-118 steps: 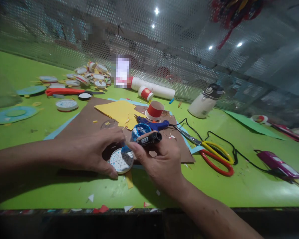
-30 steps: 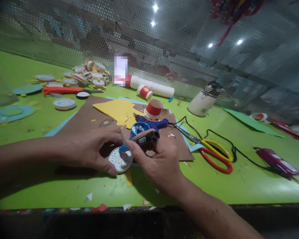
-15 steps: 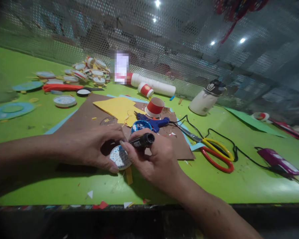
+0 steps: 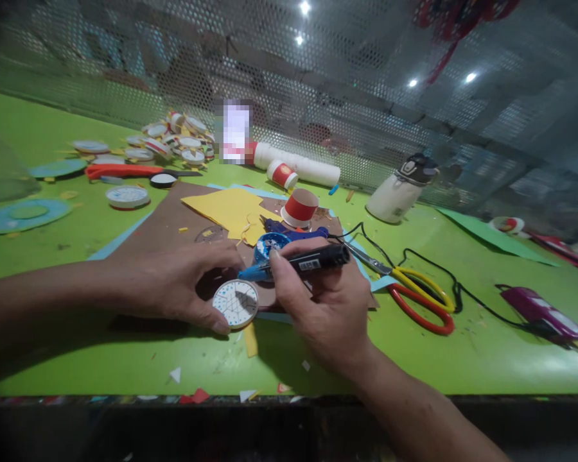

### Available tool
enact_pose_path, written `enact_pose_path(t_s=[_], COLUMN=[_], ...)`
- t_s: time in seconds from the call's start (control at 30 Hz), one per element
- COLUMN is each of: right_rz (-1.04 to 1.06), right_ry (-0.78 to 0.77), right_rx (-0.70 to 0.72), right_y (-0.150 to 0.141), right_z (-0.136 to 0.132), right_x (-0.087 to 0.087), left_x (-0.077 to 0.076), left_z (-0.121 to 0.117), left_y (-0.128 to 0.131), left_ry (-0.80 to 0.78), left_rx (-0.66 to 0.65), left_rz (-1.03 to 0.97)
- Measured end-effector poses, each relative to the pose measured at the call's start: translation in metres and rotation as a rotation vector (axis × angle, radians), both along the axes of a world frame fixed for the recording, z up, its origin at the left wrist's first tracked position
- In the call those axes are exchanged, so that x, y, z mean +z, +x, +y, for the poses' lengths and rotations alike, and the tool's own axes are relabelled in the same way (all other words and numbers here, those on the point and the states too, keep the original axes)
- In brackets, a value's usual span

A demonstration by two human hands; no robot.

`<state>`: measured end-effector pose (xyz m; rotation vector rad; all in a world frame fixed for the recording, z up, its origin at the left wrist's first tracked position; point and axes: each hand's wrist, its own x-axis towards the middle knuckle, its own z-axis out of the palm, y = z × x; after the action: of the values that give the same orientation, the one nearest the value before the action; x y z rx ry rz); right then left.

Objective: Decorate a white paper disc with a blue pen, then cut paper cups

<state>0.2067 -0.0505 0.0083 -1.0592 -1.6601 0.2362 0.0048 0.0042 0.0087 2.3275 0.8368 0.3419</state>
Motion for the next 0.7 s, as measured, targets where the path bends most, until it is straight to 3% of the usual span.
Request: enact_pose_path(t_s=[0.4, 0.7], right_rz=[-0.084, -0.042], right_ry=[-0.134, -0.152], right_rx=[0.082, 0.111], right_y=[0.0004, -0.0029], right_z=[-0.0002, 0.0012], right_x=[0.0025, 0.0039], left_x=[-0.0018, -0.0026], left_z=[0.0007, -0.0005], left_y=[-0.0003, 0.0006], left_ry=[0.03, 0.012], left_rx=[-0.016, -0.017], left_rz=[-0.015, -0.048])
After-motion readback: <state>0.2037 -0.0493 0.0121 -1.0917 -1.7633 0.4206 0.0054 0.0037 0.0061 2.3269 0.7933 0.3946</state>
